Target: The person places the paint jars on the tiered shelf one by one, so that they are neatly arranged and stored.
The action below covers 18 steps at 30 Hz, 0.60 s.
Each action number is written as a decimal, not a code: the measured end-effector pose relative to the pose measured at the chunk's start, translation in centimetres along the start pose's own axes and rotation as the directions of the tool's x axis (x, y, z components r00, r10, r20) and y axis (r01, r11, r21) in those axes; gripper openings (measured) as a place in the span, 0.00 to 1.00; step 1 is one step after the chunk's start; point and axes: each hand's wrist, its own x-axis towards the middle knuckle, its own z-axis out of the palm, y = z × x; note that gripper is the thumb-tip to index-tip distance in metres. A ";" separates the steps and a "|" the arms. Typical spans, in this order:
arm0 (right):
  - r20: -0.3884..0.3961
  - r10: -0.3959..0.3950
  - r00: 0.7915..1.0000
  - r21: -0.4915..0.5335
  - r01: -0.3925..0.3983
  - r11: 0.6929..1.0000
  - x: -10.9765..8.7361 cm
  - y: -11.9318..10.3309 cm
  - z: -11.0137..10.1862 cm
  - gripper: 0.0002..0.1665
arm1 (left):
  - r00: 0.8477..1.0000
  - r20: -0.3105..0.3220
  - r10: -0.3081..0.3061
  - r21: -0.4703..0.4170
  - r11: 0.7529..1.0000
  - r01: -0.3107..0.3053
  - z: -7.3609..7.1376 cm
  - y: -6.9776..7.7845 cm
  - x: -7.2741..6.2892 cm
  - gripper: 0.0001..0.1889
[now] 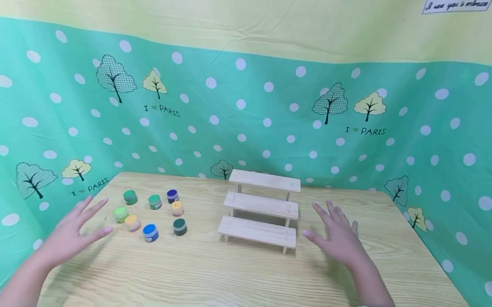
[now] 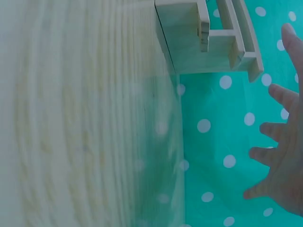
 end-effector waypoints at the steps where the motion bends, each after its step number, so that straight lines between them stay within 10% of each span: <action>1: -0.001 -0.005 1.000 0.025 0.005 1.000 0.0 -0.1 0.1 0.49 | 1.000 0.002 0.003 -0.031 1.000 -0.003 -0.1 0.2 0.0 0.42; 18: -0.007 -0.010 1.000 0.274 0.011 0.962 0.0 -0.8 1.5 0.49 | 1.000 -0.021 0.019 -0.363 0.931 -0.026 -0.4 0.3 0.7 0.39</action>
